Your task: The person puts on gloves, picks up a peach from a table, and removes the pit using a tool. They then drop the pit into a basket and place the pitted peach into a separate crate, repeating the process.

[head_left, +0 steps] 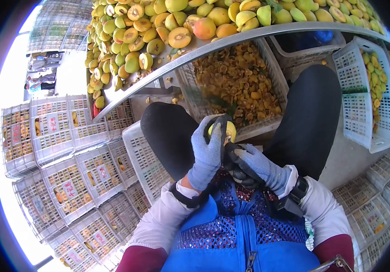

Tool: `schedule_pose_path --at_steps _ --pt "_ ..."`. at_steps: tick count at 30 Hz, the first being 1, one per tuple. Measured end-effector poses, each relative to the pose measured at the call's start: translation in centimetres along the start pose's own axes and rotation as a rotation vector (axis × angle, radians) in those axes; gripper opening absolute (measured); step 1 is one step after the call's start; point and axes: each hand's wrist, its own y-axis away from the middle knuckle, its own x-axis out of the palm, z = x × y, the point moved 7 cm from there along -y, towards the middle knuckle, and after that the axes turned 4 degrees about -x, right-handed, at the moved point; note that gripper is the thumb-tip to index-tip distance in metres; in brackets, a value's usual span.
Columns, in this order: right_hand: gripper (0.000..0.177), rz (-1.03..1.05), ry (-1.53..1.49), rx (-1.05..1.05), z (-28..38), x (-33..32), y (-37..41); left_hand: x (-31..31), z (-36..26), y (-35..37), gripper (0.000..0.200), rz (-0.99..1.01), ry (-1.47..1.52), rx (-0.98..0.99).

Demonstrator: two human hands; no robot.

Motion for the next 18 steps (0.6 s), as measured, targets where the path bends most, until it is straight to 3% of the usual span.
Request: schedule_pose_path --at_steps 1,4,7,13,18 --pt "0.038 0.101 -0.187 0.086 -0.7 0.4 0.1 0.0 -0.4 0.0 0.022 -0.001 -0.015 0.038" --pt "0.047 0.156 0.074 -0.093 1.0 1.9 0.6 0.3 -1.3 -0.2 0.024 0.037 0.088 0.170" --pt "0.050 0.079 0.055 -0.092 1.6 2.5 1.0 1.0 -0.9 -0.5 0.025 0.118 0.098 0.048" --pt "0.047 0.397 -0.412 0.002 0.6 2.4 0.8 2.3 -1.3 -1.6 0.026 0.311 0.105 0.053" --pt "0.044 0.521 -0.504 -0.027 0.8 3.1 1.0 3.3 -2.0 -1.6 0.034 0.373 0.295 -0.009"
